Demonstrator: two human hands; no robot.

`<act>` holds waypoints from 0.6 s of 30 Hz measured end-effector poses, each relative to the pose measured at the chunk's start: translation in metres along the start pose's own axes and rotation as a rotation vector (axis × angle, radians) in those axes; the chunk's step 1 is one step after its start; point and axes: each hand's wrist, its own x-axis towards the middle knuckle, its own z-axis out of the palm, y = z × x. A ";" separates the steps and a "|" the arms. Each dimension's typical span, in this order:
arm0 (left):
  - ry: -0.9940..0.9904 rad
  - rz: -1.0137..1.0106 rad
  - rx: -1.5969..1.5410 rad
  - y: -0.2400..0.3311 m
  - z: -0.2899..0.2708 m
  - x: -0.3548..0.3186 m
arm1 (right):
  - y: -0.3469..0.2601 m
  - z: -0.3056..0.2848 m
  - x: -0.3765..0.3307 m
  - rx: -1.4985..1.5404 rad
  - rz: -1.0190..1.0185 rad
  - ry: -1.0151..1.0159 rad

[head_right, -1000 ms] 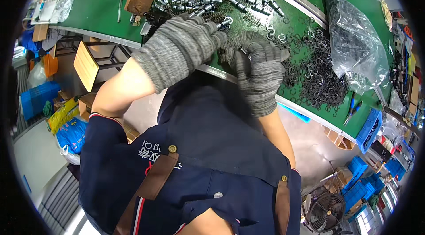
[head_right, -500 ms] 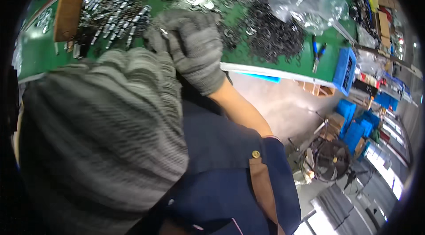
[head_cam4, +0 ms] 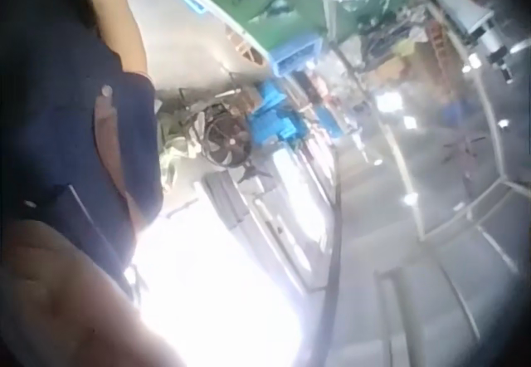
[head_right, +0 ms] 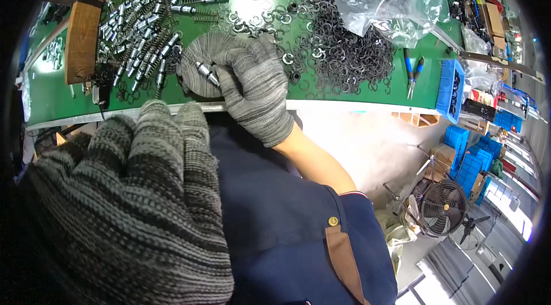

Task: Assembling small metal and plastic hardware components at a workstation.

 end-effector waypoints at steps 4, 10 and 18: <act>-0.047 -0.014 0.043 -0.004 -0.004 -0.008 | 0.002 0.003 0.010 -0.015 -0.106 -0.001; -0.126 0.036 0.097 -0.009 -0.015 -0.001 | 0.009 -0.015 0.016 -0.066 -0.098 0.024; 0.257 -0.180 -0.475 -0.051 0.066 -0.034 | 0.071 -0.184 0.047 -0.369 -0.113 1.058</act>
